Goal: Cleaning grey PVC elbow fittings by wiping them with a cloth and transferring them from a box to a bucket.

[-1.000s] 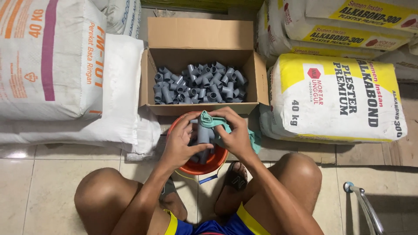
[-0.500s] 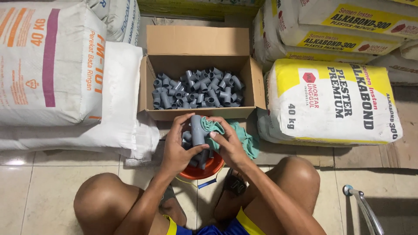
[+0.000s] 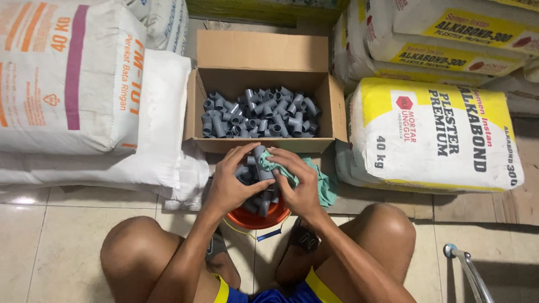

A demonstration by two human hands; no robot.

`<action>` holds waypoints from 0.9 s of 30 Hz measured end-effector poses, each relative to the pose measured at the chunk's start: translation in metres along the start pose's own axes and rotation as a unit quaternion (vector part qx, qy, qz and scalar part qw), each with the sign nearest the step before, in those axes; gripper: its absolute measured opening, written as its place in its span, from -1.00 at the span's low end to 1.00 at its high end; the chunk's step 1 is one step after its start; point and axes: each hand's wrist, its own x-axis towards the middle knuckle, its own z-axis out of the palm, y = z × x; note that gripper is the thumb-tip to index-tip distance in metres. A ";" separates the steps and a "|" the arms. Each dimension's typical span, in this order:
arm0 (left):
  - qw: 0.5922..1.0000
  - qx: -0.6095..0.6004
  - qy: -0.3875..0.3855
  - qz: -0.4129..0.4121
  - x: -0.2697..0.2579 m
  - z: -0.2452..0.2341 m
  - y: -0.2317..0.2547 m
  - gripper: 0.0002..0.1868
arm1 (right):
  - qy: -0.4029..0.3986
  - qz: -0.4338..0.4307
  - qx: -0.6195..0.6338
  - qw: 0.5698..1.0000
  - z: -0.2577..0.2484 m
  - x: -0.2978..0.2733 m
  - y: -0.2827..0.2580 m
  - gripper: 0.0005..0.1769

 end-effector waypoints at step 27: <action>1.000 0.006 -0.008 0.018 -0.003 -0.006 0.005 -0.19 | -0.183 0.025 0.071 0.980 -0.015 0.014 -0.007 -0.45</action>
